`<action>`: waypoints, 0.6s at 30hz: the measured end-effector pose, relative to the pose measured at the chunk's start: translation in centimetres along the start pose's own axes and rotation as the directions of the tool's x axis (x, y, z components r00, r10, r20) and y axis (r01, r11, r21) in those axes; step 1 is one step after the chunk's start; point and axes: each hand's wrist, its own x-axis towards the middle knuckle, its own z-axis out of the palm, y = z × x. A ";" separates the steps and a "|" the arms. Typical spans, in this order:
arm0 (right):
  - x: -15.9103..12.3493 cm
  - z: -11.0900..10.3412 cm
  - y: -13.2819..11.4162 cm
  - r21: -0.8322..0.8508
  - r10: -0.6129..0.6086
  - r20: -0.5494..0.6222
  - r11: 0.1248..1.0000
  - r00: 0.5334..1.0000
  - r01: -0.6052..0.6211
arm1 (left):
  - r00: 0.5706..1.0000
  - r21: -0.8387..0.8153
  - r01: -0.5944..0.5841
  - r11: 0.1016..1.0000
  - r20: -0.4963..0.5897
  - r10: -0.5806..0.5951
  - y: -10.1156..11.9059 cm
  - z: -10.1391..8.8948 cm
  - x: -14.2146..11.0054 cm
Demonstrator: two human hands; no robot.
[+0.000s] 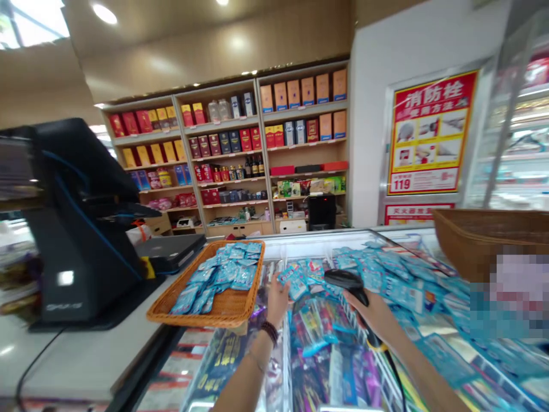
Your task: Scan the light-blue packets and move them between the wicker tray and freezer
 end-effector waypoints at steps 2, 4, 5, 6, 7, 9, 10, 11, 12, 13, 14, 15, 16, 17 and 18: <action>-0.2 -2.8 0.8 0.005 0.035 -0.090 0.999 0.995 -0.035 | 0.999 -0.007 0.022 1.000 0.030 -0.022 0.1 2.0 0.0; -0.7 -5.7 1.7 -0.004 0.064 -0.171 0.998 0.983 -0.066 | 0.998 -0.004 -0.009 1.000 0.066 0.010 0.2 4.3 -0.1; -1.0 -7.0 2.2 -0.013 0.080 -0.208 0.996 0.975 -0.085 | 0.995 -0.005 -0.033 0.999 0.091 0.033 0.3 5.6 -0.1; -1.3 -8.2 2.6 -0.015 0.099 -0.247 0.994 0.964 -0.105 | 0.992 -0.008 -0.051 0.999 0.119 0.051 0.4 6.9 -0.2; -1.7 -9.4 2.9 -0.015 0.117 -0.274 0.992 0.955 -0.126 | 0.987 -0.013 -0.061 0.998 0.146 0.062 0.5 8.3 -0.3; -2.4 -11.3 3.4 -0.011 0.146 -0.314 0.988 0.938 -0.157 | 0.979 -0.044 -0.050 0.998 0.197 0.058 0.8 11.1 -0.5; -2.7 -12.0 3.6 -0.011 0.156 -0.332 0.985 0.930 -0.169 | 0.973 -0.072 -0.031 0.997 0.226 0.046 1.1 12.6 -0.7; -3.0 -12.7 3.8 -0.009 0.164 -0.355 0.984 0.920 -0.179 | 0.966 -0.106 -0.002 0.994 0.258 0.030 1.5 14.0 -0.8; -3.2 -13.1 3.9 -0.006 0.170 -0.377 0.982 0.910 -0.187 | 0.955 -0.141 0.031 0.990 0.297 0.012 2.0 15.3 -0.9; -3.4 -13.5 3.9 -0.003 0.174 -0.401 0.981 0.899 -0.192 | 0.941 -0.173 0.063 0.983 0.338 -0.001 2.5 16.5 -1.1; -3.6 -13.7 4.0 -0.001 0.176 -0.420 0.981 0.890 -0.195 | 0.926 -0.195 0.087 0.977 0.378 -0.007 3.0 17.5 -1.2; -3.8 -13.8 4.0 -0.001 0.178 -0.429 0.980 0.886 -0.197 | 0.911 -0.211 0.101 0.972 0.412 -0.005 3.5 18.3 -1.3; -3.9 -13.8 4.0 -0.003 0.179 -0.429 0.980 0.886 -0.199 | 0.900 -0.223 0.101 0.970 0.436 0.006 4.0 18.8 -1.4; -4.0 -13.7 4.0 -0.008 0.177 -0.424 0.980 0.888 -0.199 | 0.892 -0.232 0.090 0.969 0.451 0.025 4.4 19.1 -1.5; -4.0 -13.5 4.0 -0.014 0.172 -0.417 0.981 0.892 -0.195 | 0.888 -0.239 0.068 0.969 0.457 0.050 4.6 19.2 -1.5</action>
